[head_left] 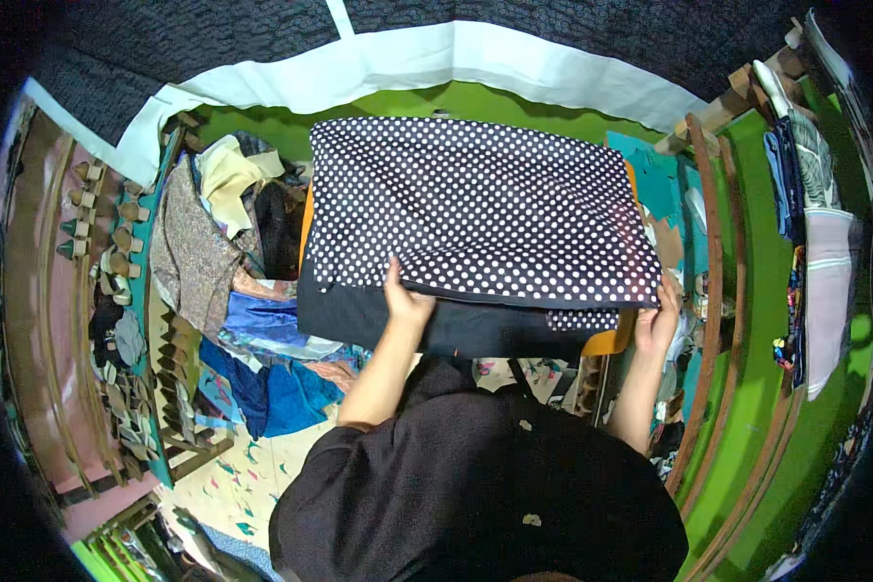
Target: Folding and organizing various pieces of patterned fabric on a small table and placing them on a shelf.
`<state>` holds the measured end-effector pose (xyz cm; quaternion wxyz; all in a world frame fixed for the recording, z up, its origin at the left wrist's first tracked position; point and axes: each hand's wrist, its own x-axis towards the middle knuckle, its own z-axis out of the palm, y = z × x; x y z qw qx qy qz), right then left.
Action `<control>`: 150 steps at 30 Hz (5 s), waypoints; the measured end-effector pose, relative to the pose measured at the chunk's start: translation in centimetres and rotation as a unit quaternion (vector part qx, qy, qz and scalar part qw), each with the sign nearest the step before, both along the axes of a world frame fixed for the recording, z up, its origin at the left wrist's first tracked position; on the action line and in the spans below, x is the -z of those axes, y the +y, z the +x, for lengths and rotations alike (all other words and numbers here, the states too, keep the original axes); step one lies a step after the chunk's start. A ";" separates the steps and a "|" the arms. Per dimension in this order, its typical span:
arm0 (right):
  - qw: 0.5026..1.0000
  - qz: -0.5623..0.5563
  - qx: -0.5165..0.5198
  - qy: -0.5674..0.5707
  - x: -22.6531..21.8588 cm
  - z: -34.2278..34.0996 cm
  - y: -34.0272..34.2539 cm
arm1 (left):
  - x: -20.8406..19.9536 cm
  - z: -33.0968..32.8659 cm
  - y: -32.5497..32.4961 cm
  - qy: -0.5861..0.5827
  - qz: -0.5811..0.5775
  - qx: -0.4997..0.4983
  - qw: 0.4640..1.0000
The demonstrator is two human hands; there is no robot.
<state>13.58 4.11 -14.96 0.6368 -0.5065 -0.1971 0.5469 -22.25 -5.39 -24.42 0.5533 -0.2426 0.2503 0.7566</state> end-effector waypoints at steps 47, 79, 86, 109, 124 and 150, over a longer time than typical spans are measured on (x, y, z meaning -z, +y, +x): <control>0.583 -0.091 -0.131 -0.797 16.2 -7.8 12.4 | 6.0 -15.6 13.5 0.865 -0.329 0.326 0.194; 0.925 -0.255 -0.118 -0.256 16.3 2.3 3.0 | 5.0 -16.3 -1.5 0.700 -0.526 0.262 0.406; 0.752 -0.232 -0.081 -0.611 13.0 -5.7 4.5 | 4.3 -14.6 0.8 0.697 -0.554 0.244 0.383; 0.937 -0.154 -0.152 -0.274 9.6 2.0 -6.3 | 8.0 -16.9 -17.1 0.664 -0.287 0.245 0.646; 0.882 -0.136 -0.121 -0.436 14.7 11.4 -9.7 | 4.2 -16.0 -20.4 0.538 -0.371 0.278 0.703; 0.520 -0.014 -0.380 -0.765 9.1 -10.7 20.3 | -3.5 -21.5 18.3 0.811 -0.242 0.530 0.046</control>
